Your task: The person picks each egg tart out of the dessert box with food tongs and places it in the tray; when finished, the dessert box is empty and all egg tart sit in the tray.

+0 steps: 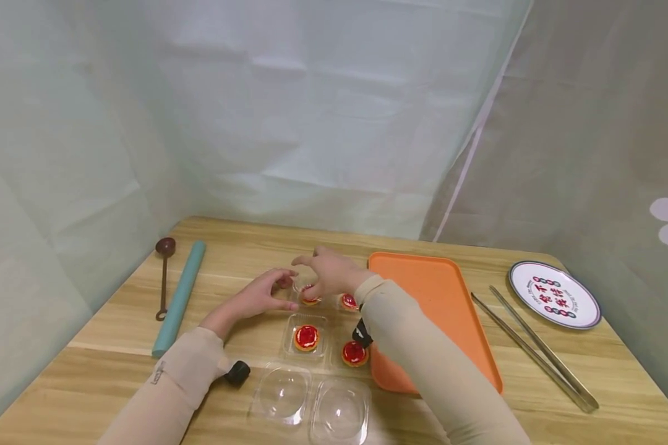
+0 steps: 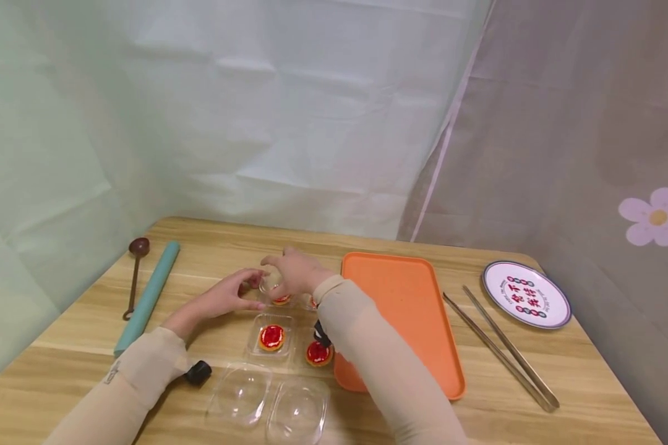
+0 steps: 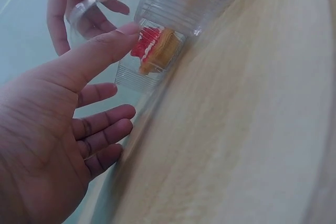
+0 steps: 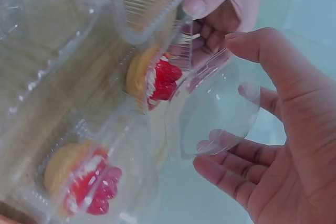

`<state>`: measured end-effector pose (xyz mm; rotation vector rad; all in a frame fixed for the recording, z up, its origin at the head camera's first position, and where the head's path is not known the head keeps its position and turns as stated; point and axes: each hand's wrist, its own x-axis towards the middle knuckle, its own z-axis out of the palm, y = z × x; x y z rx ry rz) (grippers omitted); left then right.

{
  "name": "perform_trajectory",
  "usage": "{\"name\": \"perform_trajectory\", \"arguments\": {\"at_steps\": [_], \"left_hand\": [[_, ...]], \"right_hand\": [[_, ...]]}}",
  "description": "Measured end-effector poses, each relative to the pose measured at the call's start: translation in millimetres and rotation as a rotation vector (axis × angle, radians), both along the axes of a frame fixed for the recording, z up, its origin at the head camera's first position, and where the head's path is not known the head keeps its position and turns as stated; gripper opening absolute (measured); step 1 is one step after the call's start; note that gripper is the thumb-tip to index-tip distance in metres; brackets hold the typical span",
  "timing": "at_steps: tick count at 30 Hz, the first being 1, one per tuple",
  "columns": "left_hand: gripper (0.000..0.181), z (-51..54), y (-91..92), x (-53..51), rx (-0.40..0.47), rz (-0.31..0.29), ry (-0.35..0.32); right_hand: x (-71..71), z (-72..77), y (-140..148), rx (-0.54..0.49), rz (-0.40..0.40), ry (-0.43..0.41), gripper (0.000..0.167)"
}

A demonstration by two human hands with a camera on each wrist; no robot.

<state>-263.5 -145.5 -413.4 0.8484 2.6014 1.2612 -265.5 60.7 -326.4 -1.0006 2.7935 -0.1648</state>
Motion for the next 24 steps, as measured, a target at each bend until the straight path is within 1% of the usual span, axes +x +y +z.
{"name": "perform_trajectory", "arguments": {"at_steps": [3, 7, 10, 14, 21, 24], "left_hand": [[0.071, 0.8, -0.8, 1.3, 0.000, 0.014, -0.012], [0.071, 1.7, -1.3, 3.0, 0.000, 0.024, -0.022], [0.070, 2.0, -0.6, 3.1, -0.004, 0.019, -0.007], [0.069, 2.9, 0.4, 3.2, -0.006, 0.022, 0.007], [0.067, 1.8, 3.3, 3.1, -0.020, 0.034, 0.021], [0.067, 1.2, 4.3, 3.3, -0.017, 0.042, 0.018]], "right_hand": [[1.8, 3.7, 1, -0.015, -0.002, 0.014, 0.068], [3.8, 8.3, 4, -0.037, -0.025, 0.018, 0.068], [4.5, 11.8, 8, -0.070, -0.046, 0.004, 0.069], [4.3, 14.6, 14, -0.130, -0.055, -0.006, 0.070], [0.5, 12.2, 25, -0.219, -0.060, 0.047, 0.074], [-2.1, 10.4, 31, -0.296, -0.073, 0.021, 0.074]]}}
